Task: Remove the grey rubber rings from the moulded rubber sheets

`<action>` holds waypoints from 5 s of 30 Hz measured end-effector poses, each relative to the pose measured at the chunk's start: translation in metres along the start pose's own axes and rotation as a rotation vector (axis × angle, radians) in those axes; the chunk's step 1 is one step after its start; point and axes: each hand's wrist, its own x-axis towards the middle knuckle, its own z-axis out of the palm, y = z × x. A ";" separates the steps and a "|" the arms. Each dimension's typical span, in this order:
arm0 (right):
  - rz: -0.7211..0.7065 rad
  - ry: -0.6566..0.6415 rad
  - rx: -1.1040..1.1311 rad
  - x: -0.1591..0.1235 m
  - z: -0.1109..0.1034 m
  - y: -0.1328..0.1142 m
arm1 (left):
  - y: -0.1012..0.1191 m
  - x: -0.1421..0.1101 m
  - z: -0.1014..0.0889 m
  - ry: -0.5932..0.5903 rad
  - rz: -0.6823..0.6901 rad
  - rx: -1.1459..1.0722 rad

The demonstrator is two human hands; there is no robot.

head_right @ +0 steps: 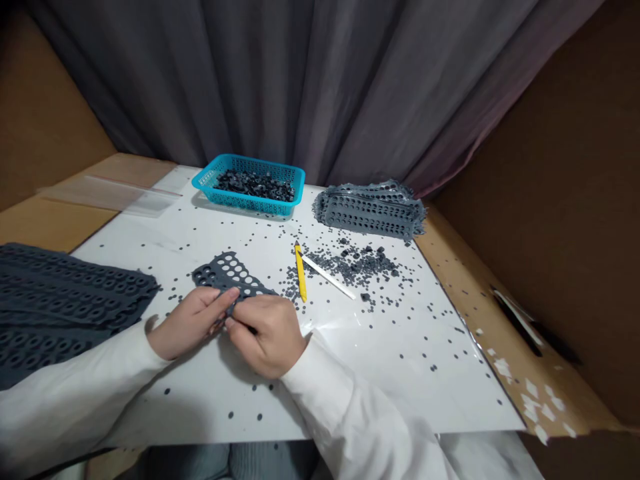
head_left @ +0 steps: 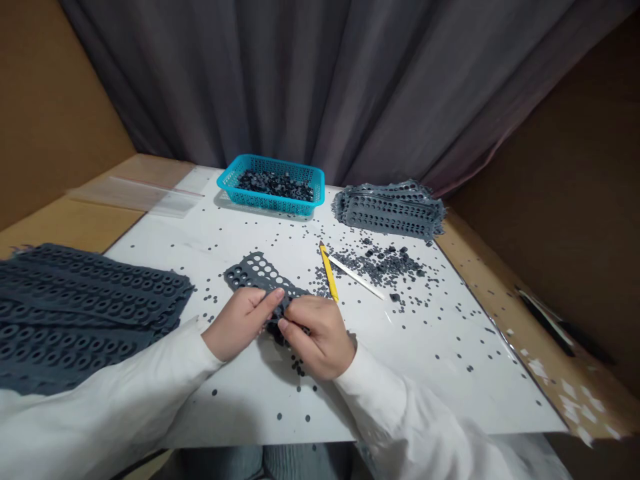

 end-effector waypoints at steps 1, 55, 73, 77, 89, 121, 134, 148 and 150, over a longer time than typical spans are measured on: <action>0.022 0.046 0.065 -0.001 0.002 0.000 | 0.001 0.001 -0.001 0.024 -0.003 -0.025; 0.581 0.462 1.237 0.008 0.034 -0.002 | 0.008 -0.008 0.012 -0.147 -0.098 -0.870; 0.331 0.132 0.604 0.009 0.005 0.002 | -0.008 -0.003 -0.004 0.001 0.343 -0.310; 0.295 0.136 0.470 0.008 -0.002 0.001 | -0.010 -0.005 -0.005 0.141 0.407 0.092; -0.008 -0.096 -0.185 0.010 -0.033 0.006 | 0.011 -0.007 -0.012 -0.245 0.220 0.024; 0.446 0.525 1.042 0.017 -0.028 0.025 | -0.004 0.004 -0.012 0.035 -0.111 -0.610; 0.659 0.143 1.293 0.016 -0.020 0.017 | 0.000 0.004 -0.009 -0.120 -0.025 -0.542; 0.532 0.106 0.645 0.011 -0.017 0.017 | -0.002 0.002 -0.006 -0.132 -0.189 -0.609; 0.411 0.046 0.308 0.009 -0.016 0.013 | -0.003 0.001 -0.006 -0.115 -0.138 -0.529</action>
